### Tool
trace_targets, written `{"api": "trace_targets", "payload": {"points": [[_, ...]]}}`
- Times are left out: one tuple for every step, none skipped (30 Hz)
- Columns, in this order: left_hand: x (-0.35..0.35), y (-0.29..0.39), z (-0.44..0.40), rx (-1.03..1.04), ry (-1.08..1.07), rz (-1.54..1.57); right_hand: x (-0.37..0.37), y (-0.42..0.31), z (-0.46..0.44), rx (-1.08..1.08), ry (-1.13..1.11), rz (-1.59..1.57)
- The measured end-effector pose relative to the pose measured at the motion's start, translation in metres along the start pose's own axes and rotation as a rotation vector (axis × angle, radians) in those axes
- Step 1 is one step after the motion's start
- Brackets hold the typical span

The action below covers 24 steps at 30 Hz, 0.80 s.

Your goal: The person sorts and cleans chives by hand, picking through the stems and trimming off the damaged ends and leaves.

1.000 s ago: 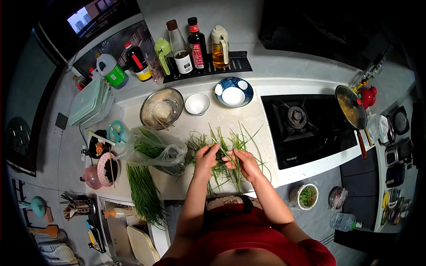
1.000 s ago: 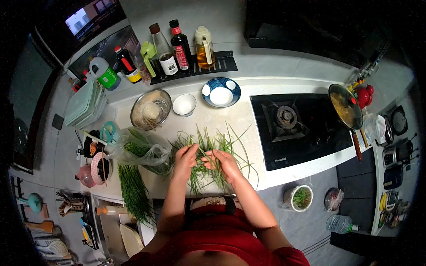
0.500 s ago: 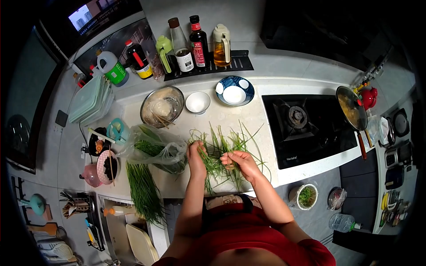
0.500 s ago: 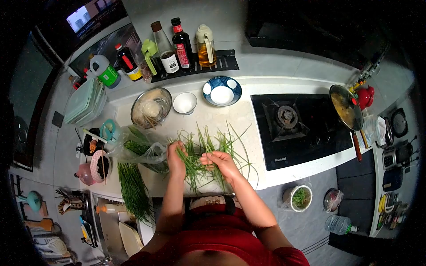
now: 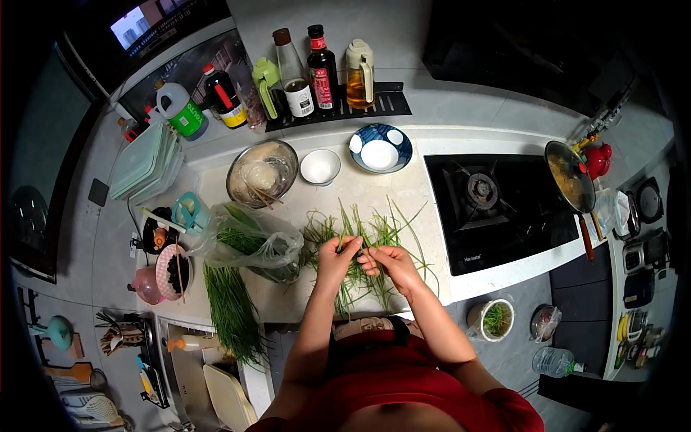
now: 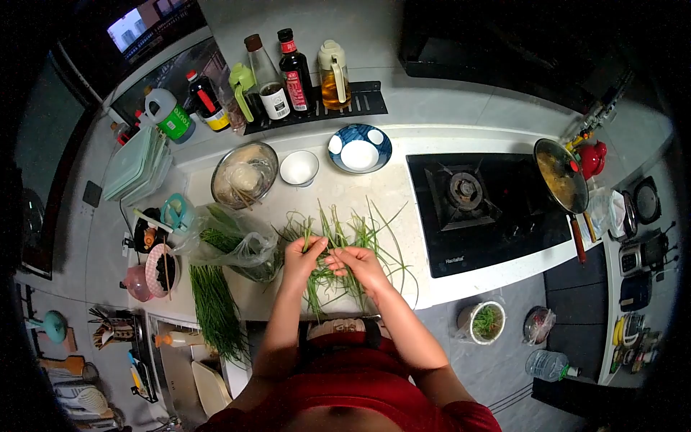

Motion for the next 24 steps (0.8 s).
{"api": "trace_targets", "payload": {"points": [[-0.001, -0.001, -0.001, 0.005, 0.008, 0.025, -0.001, 0.001, 0.0, 0.0, -0.002, 0.001], [-0.003, -0.003, -0.002, 0.01, 0.016, 0.049, -0.002, 0.002, -0.001, 0.0, -0.003, 0.002], [-0.003, -0.003, -0.002, 0.015, 0.024, 0.074, -0.003, 0.002, -0.001, 0.0, -0.005, 0.003], [-0.003, -0.003, -0.003, 0.011, 0.015, 0.078, -0.004, 0.002, 0.0, 0.007, -0.006, 0.017], [-0.003, -0.001, -0.003, 0.005, 0.0, 0.058, -0.004, 0.001, 0.0, 0.014, -0.007, 0.031], [-0.001, 0.002, -0.002, -0.001, -0.014, 0.038, -0.004, 0.001, 0.0, 0.021, -0.008, 0.044], [-0.001, 0.003, -0.002, -0.007, -0.028, 0.018, -0.003, 0.001, 0.0, 0.03, -0.009, 0.044], [-0.001, 0.002, -0.002, 0.0, 0.008, 0.045, -0.003, 0.0, 0.0, 0.039, -0.01, 0.044], [-0.002, 0.001, -0.003, 0.007, 0.045, 0.074, -0.003, 0.0, 0.0, 0.048, -0.01, 0.044], [-0.003, 0.0, -0.004, 0.015, 0.082, 0.102, -0.003, 0.0, 0.0, 0.051, -0.009, 0.048], [-0.007, 0.0, -0.003, 0.014, 0.123, 0.1, -0.003, 0.0, 0.0, 0.054, -0.007, 0.052], [-0.011, -0.003, -0.005, 0.018, 0.139, 0.111, -0.003, 0.0, -0.001, 0.057, -0.005, 0.056], [-0.015, -0.004, -0.007, 0.021, 0.155, 0.123, -0.004, 0.001, -0.001, 0.059, -0.004, 0.055], [-0.018, -0.005, -0.007, 0.07, 0.224, 0.153, -0.005, 0.001, -0.001, 0.061, -0.002, 0.054], [-0.021, -0.004, -0.007, 0.119, 0.292, 0.183, -0.006, 0.002, -0.001, 0.063, -0.001, 0.054], [-0.024, -0.003, -0.006, 0.167, 0.36, 0.212, -0.009, 0.002, -0.001, 0.052, 0.044, 0.055], [-0.03, -0.006, -0.008, 0.241, 0.432, 0.182, -0.012, 0.002, -0.001, 0.041, 0.09, 0.055], [-0.037, -0.008, -0.01, 0.316, 0.504, 0.151, -0.016, 0.002, -0.001, 0.03, 0.136, 0.056], [-0.043, -0.01, -0.011, 0.391, 0.576, 0.12, -0.021, 0.004, -0.002, 0.017, 0.159, 0.012], [-0.048, -0.015, -0.01, 0.391, 0.61, 0.131, -0.028, 0.006, -0.004, 0.005, 0.181, -0.031], [-0.047, -0.011, -0.009, 0.429, 0.613, 0.066, -0.033, 0.008, -0.005, -0.007, 0.203, -0.074], [-0.045, -0.007, -0.008, 0.467, 0.617, 0.001, -0.036, 0.008, -0.005, -0.014, 0.189, -0.075], [-0.044, -0.002, -0.006, 0.505, 0.62, -0.065, -0.039, 0.01, -0.005, -0.007, 0.185, -0.093], [-0.039, 0.0, -0.008, 0.382, 0.515, -0.129, -0.038, 0.007, -0.005, 0.0, 0.181, -0.111]]}}
Point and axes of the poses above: each hand's wrist, its own z-axis away from the middle knuckle, its own x-axis out of the palm, y = z × x, the point moved 3 cm from there along -z, towards the middle knuckle, and after that the axes turned 15 degrees about -y, right-handed, at the moved point
